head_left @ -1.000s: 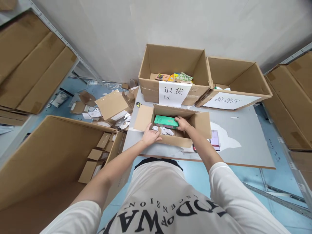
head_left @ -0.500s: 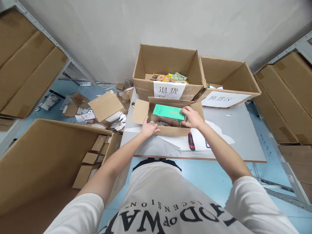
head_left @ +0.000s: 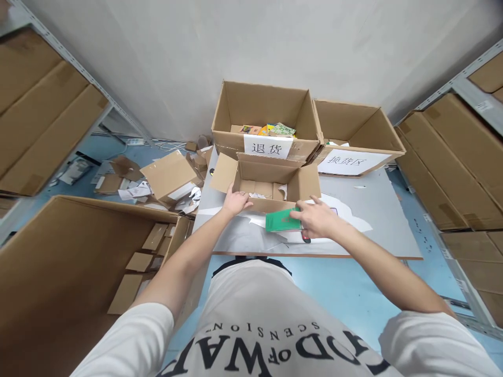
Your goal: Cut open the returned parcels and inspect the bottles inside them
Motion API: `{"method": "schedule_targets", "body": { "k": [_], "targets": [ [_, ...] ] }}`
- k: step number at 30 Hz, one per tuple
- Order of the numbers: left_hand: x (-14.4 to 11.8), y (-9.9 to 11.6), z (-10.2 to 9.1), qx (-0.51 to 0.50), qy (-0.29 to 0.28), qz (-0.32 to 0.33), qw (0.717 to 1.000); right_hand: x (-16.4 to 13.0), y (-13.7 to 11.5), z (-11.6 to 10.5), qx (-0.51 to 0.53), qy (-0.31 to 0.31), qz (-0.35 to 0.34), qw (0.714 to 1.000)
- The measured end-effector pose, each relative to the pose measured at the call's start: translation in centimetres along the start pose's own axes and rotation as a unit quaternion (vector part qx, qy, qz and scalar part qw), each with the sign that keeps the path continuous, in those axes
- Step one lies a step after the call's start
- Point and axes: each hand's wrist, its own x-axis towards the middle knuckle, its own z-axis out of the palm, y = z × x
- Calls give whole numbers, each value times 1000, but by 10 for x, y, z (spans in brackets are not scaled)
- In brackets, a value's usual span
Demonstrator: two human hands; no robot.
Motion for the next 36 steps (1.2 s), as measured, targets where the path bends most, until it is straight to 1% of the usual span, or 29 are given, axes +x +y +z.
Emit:
{"method": "schedule_targets", "body": {
  "k": [3, 6, 9, 11, 14, 16, 17, 18, 20, 22, 24, 27, 29, 30, 33, 36],
  "targets": [
    [-5, 4, -4, -4, 0, -5, 1000, 27, -17, 27, -21, -43, -17, 999],
    [-10, 6, -7, -10, 2, -10, 1000, 51, -31, 46, -50, -64, -14, 997],
    [-14, 11, -9, -39, 12, -21, 999, 70, -45, 57, -78, -68, -17, 994],
    [-18, 16, -11, -69, 31, -25, 997, 78, -54, 62, -85, -75, -27, 993],
    [-30, 31, -11, -127, 80, -19, 989, 84, -64, 69, -77, -74, -38, 994],
    [-44, 46, -7, -185, 101, 5, 978, 84, -67, 74, -56, -61, -45, 996],
    [-52, 54, -5, -223, 99, 26, 969, 83, -67, 76, -38, -49, -49, 997],
    [-61, 62, -2, -267, 84, 50, 959, 82, -66, 80, -14, -34, -54, 998],
    [-75, 77, 7, -346, 39, 67, 935, 78, -61, 87, 51, 7, -66, 996],
    [-82, 89, 15, -401, -1, 49, 915, 75, -54, 97, 132, 43, -73, 988],
    [-81, 96, 24, -437, -27, 22, 899, 71, -45, 107, 214, 66, -77, 972],
    [-72, 101, 32, -471, -34, -4, 881, 65, -32, 118, 308, 108, -104, 940],
    [-67, 100, 34, -481, -32, -11, 876, 60, -25, 123, 336, 139, -110, 925],
    [-65, 100, 34, -483, -34, -11, 875, 57, -21, 124, 338, 150, -103, 923],
    [-65, 96, 30, -488, -36, -11, 872, 49, -15, 131, 323, 158, -65, 931],
    [-65, 93, 26, -491, -35, -4, 870, 43, -14, 139, 311, 149, -49, 937]
  ]
}}
